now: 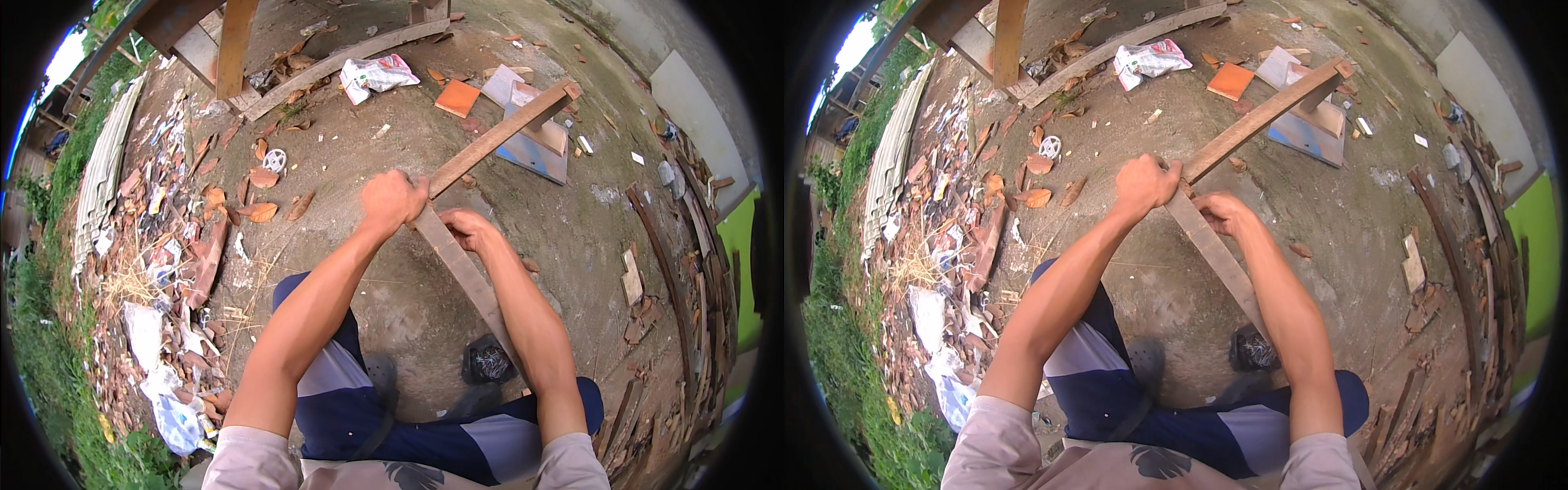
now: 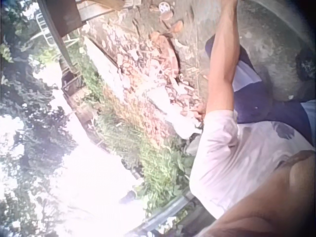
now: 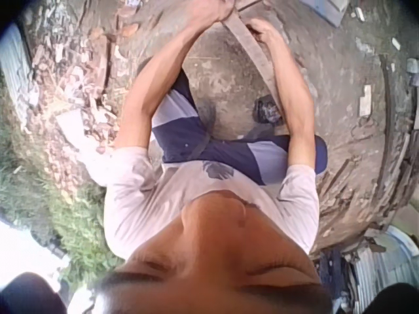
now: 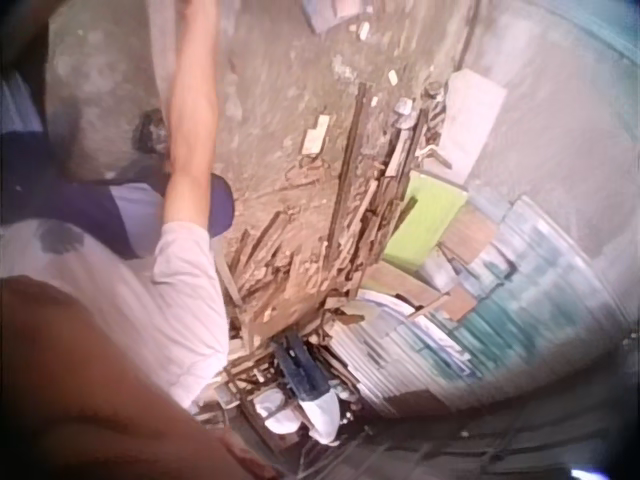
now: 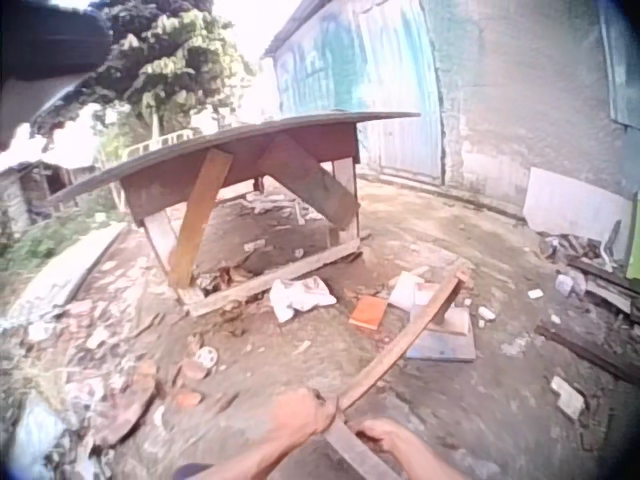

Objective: The person sits on the ground and assembles a wooden frame by joining planks with nails. They use a hammer to drive nails into the wood, securing the pieces together. The person adjusts the frame and continues hammering to complete the assembly.

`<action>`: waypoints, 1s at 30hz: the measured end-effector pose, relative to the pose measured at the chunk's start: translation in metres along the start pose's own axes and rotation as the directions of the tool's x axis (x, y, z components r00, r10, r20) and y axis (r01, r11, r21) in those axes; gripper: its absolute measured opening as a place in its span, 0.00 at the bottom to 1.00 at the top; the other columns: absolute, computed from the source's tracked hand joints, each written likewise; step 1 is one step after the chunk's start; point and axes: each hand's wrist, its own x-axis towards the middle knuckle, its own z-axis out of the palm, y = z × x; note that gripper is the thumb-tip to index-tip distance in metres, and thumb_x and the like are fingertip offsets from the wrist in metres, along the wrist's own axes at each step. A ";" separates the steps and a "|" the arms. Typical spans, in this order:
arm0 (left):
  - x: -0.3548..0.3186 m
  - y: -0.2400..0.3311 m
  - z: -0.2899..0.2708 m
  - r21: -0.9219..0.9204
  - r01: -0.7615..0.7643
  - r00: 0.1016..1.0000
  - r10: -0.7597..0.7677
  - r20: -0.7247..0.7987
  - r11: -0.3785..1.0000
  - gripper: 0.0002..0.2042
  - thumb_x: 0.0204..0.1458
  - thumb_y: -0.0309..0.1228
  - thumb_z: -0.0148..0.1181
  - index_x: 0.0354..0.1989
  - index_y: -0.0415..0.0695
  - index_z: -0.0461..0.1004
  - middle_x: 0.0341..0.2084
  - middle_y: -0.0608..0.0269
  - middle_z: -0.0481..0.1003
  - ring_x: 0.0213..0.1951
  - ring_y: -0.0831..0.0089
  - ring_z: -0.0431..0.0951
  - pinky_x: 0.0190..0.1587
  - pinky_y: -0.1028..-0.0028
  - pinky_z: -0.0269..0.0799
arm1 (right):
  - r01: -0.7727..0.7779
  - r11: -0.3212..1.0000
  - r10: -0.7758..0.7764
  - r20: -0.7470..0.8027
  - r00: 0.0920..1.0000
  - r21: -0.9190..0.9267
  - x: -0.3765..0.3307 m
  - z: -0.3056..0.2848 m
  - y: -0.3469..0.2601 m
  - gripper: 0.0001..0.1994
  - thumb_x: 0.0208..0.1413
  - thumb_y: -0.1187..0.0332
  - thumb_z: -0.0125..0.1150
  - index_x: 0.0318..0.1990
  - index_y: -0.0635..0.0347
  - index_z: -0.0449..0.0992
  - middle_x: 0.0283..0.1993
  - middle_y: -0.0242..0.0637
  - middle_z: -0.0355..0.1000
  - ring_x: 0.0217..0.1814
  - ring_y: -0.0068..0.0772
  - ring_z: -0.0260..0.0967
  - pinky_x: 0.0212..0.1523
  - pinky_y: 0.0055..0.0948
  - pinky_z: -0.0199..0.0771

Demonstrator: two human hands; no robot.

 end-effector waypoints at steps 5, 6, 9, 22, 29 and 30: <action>-0.002 0.003 -0.001 -0.029 0.010 1.000 -0.010 0.005 1.000 0.28 0.54 0.55 0.55 0.34 0.36 0.85 0.31 0.37 0.81 0.38 0.44 0.84 0.45 0.54 0.79 | -0.030 1.000 0.030 -0.016 0.999 0.003 -0.003 -0.004 0.001 0.09 0.60 0.76 0.59 0.46 0.68 0.79 0.40 0.39 0.81 0.36 0.28 0.81 0.35 0.28 0.86; -0.002 0.003 -0.002 -0.035 0.014 1.000 -0.014 0.007 0.999 0.29 0.54 0.55 0.55 0.33 0.36 0.84 0.30 0.37 0.81 0.38 0.44 0.84 0.44 0.54 0.79 | -0.036 0.999 0.036 -0.021 0.999 -0.006 -0.004 -0.002 0.000 0.09 0.61 0.75 0.59 0.46 0.68 0.79 0.40 0.40 0.81 0.36 0.28 0.81 0.35 0.28 0.86; -0.002 0.001 -0.002 -0.060 0.021 1.000 -0.021 0.009 0.998 0.29 0.54 0.55 0.55 0.32 0.35 0.84 0.30 0.37 0.81 0.37 0.44 0.84 0.43 0.55 0.79 | -0.040 0.998 0.035 -0.088 0.995 -0.053 -0.013 0.009 -0.004 0.10 0.62 0.73 0.58 0.47 0.67 0.79 0.41 0.40 0.81 0.37 0.29 0.81 0.36 0.29 0.86; -0.001 0.000 0.003 -0.069 0.010 1.000 -0.011 -0.023 0.998 0.28 0.53 0.54 0.57 0.32 0.34 0.84 0.29 0.37 0.81 0.37 0.45 0.84 0.43 0.55 0.79 | -0.028 1.000 0.028 0.006 1.000 -0.007 -0.011 0.002 -0.002 0.09 0.61 0.76 0.59 0.46 0.71 0.78 0.40 0.42 0.81 0.36 0.31 0.82 0.36 0.29 0.87; -0.001 0.001 0.003 -0.077 0.007 1.000 -0.009 -0.015 0.997 0.28 0.53 0.55 0.57 0.32 0.35 0.84 0.29 0.37 0.81 0.37 0.45 0.84 0.44 0.54 0.79 | 0.010 1.000 -0.010 -0.057 0.998 0.012 -0.007 0.004 0.003 0.10 0.59 0.78 0.57 0.46 0.71 0.78 0.41 0.44 0.81 0.37 0.34 0.81 0.37 0.33 0.86; -0.001 0.001 0.003 -0.078 0.009 1.000 -0.009 -0.011 0.997 0.28 0.53 0.55 0.57 0.32 0.36 0.84 0.29 0.37 0.81 0.38 0.45 0.84 0.44 0.54 0.79 | 0.005 1.000 -0.005 -0.055 0.998 0.007 -0.006 0.003 0.004 0.10 0.59 0.78 0.57 0.46 0.71 0.78 0.41 0.45 0.81 0.37 0.35 0.81 0.37 0.34 0.86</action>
